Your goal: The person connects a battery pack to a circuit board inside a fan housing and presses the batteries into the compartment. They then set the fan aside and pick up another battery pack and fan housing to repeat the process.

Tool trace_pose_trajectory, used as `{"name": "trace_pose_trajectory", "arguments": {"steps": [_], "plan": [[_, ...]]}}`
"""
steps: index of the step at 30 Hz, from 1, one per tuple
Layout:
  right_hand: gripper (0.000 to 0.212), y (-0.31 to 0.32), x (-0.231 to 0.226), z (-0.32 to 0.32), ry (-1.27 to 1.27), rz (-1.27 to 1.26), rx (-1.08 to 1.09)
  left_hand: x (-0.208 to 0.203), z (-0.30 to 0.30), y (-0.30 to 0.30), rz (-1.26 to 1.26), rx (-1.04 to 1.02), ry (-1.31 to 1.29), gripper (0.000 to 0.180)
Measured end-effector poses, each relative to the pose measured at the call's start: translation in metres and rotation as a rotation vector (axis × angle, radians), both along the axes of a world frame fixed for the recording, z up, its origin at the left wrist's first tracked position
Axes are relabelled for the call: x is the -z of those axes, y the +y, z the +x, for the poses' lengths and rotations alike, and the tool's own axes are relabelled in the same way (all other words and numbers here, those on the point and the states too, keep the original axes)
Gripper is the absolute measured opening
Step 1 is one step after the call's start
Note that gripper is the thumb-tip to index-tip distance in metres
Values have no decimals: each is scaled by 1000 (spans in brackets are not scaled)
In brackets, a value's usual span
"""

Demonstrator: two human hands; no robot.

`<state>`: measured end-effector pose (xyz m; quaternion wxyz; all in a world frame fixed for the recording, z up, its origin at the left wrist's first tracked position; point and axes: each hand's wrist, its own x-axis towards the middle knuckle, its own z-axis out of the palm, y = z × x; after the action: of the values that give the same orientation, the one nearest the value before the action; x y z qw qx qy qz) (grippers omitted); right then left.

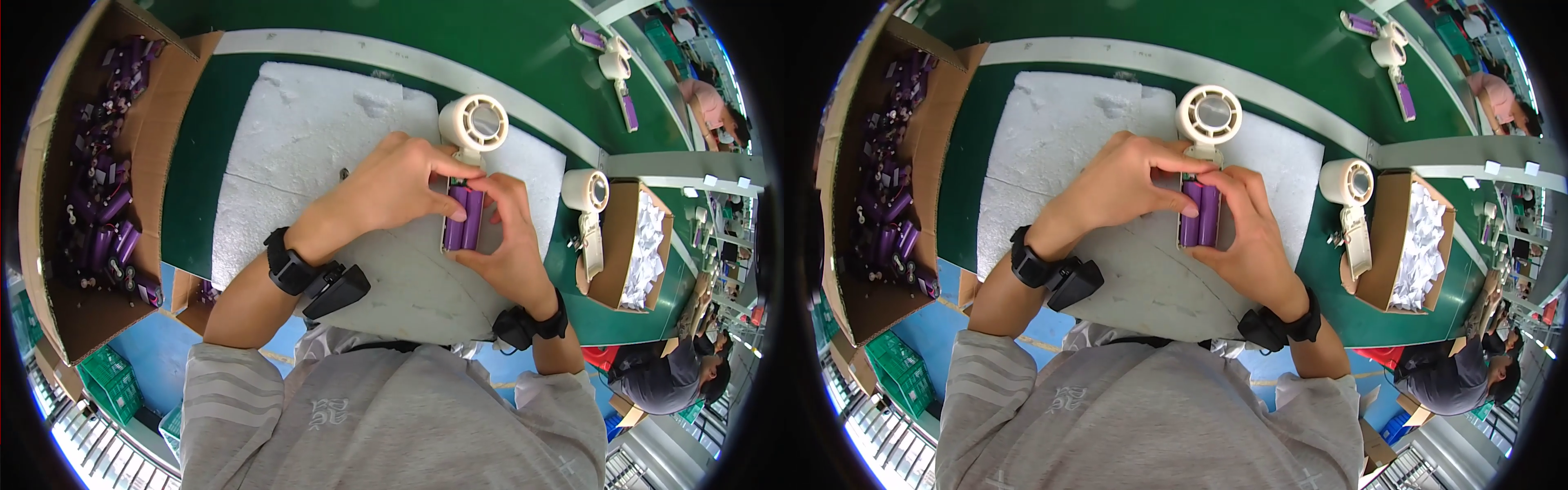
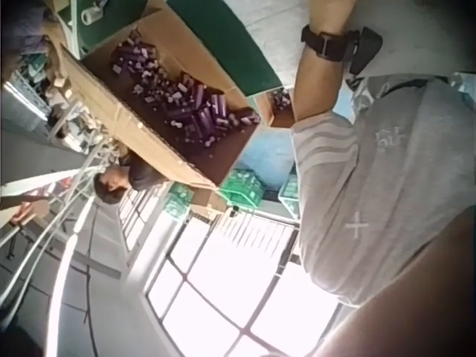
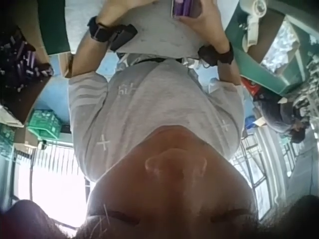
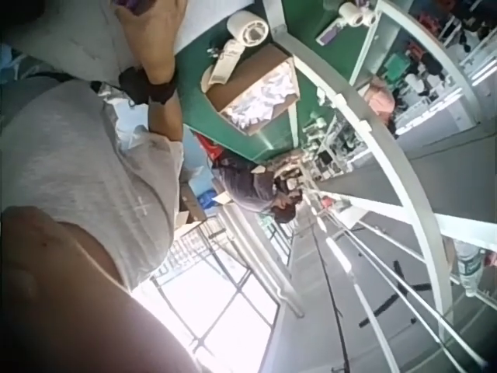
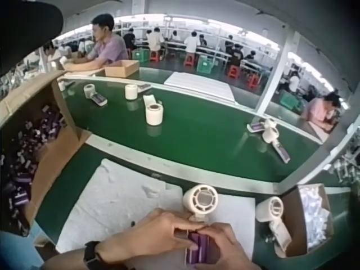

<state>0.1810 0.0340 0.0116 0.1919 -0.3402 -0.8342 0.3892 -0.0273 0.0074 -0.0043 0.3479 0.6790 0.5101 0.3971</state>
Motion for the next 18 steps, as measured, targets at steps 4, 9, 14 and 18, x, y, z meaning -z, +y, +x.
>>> {"name": "trace_pose_trajectory", "arguments": {"steps": [4, 9, 14, 18], "plan": [[80, 3, -3, 6, -20, 127, -76, -1, 1, -1, -34, 8, -56, 47], [75, -2, 4, 14, -28, 247, -145, 1, 1, -2, -110, 32, -34, 49], [73, -5, -6, 10, -130, 465, -203, 0, 1, -2, -78, 43, -41, 47], [71, -5, -10, 7, -180, 567, -212, -4, 1, 0, -113, 62, -24, 48]]}}
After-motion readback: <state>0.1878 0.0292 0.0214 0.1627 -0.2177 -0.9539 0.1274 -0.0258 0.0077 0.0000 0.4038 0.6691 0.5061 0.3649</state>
